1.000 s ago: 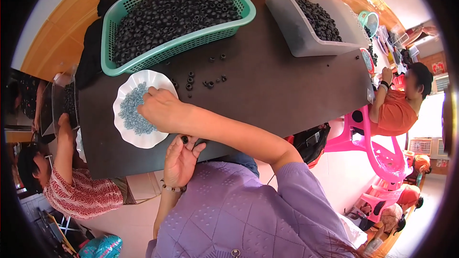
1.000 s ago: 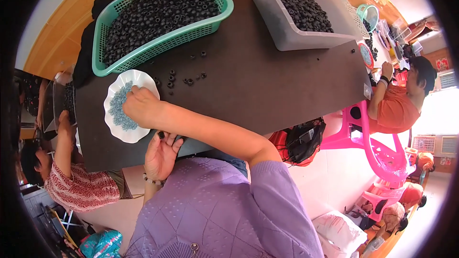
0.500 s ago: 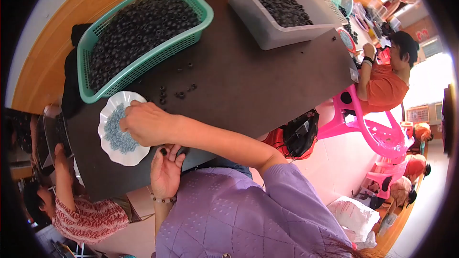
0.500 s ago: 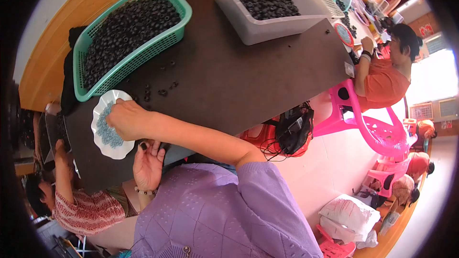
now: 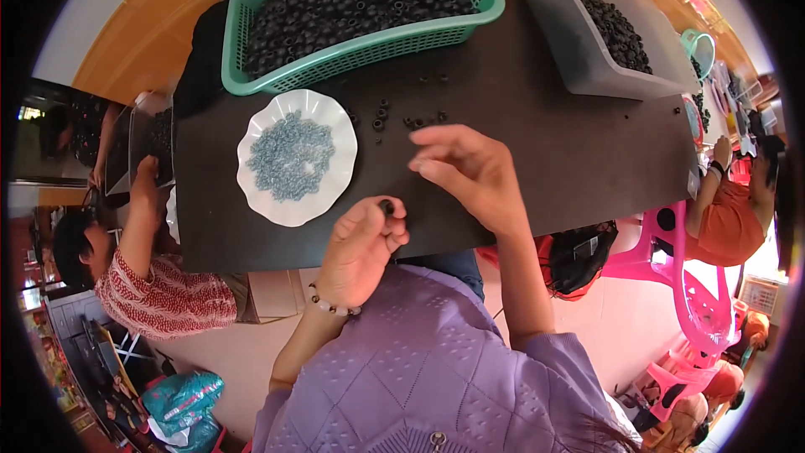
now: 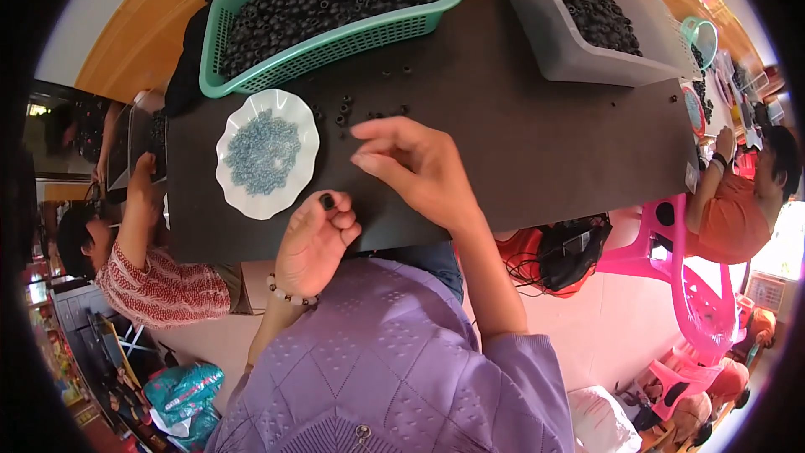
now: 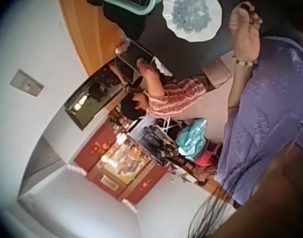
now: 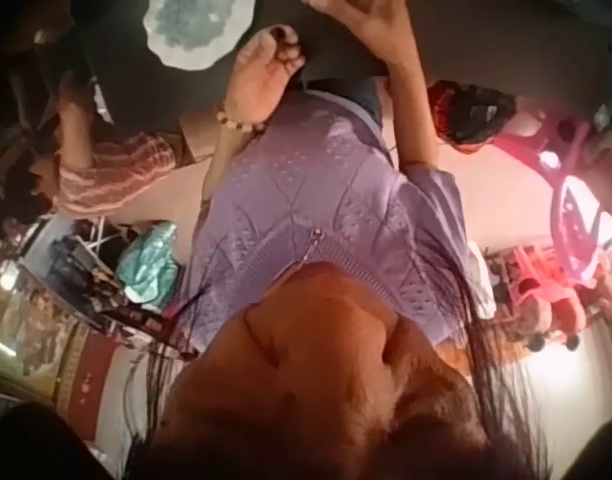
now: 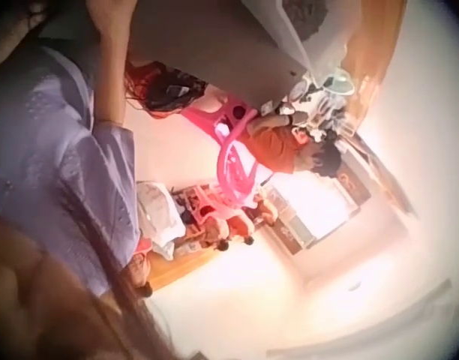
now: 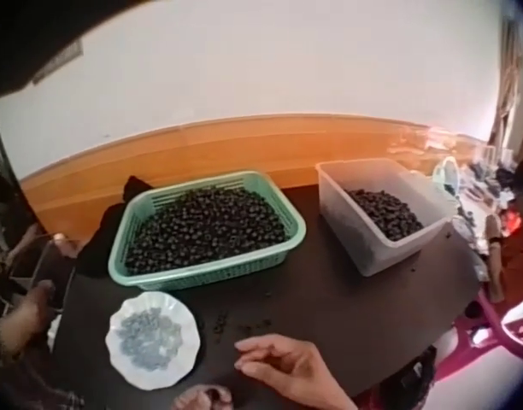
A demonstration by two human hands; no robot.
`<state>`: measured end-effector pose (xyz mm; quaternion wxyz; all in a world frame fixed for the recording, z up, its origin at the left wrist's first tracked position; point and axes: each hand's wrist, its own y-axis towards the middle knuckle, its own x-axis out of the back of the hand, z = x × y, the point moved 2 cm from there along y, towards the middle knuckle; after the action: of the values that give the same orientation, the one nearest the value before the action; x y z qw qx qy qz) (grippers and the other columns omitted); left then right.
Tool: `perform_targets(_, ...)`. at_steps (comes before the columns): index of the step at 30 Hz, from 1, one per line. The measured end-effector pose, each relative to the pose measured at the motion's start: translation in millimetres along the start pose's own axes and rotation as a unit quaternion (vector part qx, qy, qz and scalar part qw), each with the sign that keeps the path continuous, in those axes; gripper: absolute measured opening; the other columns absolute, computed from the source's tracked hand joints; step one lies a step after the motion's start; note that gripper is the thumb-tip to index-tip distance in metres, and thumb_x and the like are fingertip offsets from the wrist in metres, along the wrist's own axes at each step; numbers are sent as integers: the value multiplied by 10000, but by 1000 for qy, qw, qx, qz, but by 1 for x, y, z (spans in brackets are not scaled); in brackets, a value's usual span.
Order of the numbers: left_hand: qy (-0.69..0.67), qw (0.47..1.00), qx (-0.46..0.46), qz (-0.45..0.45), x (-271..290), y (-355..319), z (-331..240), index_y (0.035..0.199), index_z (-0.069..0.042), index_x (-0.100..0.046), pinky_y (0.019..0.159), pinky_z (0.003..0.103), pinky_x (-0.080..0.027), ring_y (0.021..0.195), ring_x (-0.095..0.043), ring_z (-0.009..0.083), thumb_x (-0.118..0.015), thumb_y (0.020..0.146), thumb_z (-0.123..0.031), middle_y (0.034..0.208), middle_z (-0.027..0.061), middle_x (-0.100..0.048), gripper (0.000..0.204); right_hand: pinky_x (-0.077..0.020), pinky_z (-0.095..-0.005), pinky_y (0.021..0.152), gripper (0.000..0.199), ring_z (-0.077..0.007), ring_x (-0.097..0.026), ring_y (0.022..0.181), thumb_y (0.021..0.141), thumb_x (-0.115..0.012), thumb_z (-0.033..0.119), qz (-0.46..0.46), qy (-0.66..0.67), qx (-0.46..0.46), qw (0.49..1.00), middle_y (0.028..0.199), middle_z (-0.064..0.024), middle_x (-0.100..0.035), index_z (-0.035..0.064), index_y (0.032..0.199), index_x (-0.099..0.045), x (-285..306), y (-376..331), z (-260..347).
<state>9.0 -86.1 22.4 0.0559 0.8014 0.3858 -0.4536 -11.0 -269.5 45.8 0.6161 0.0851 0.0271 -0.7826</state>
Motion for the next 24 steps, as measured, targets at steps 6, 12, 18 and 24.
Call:
perform_targets(6, 22, 998, 56, -4, -15, 2, 8, 1016, -59, -622, 792, 290, -456, 853, -531, 106, -628, 912, -280, 995, 21, -595, 244, -517, -258, 740, 145, -134, -631, 786, 780, -717, -57, -6, 58, 35, 998, 834, -82, -651, -24, 899, -642, 11, -33, -15)
perform_targets(12, 26, 997, 76, -9, -13, 2, 14, 1023, -53, -638, 783, 286, -461, 828, -536, 107, -629, 913, -266, 938, 17, -611, 240, -496, -255, 688, 136, -142, -594, 774, 761, -735, -49, 0, 53, 71, 996, 826, -81, -653, -21, 872, -661, 13, -43, -16)
perform_targets(18, 30, 996, 79, -16, -10, 3, 18, 1015, -55, -645, 785, 282, -468, 815, -548, 108, -636, 909, -263, 919, 15, -621, 234, -441, -271, 658, 133, -144, -555, 746, 720, -778, 3, 2, -11, 119, 993, 800, -71, -664, 6, 813, -684, 12, -42, -9)
perform_targets(24, 51, 996, 67, -11, -7, 3, 20, 1015, -54, -651, 778, 280, -476, 797, -567, 113, -638, 909, -252, 897, 23, -639, 225, -415, -268, 659, 161, -138, -538, 732, 675, -798, 18, 19, -91, 152, 984, 780, -37, -651, 40, 800, -699, 12, -40, -5)
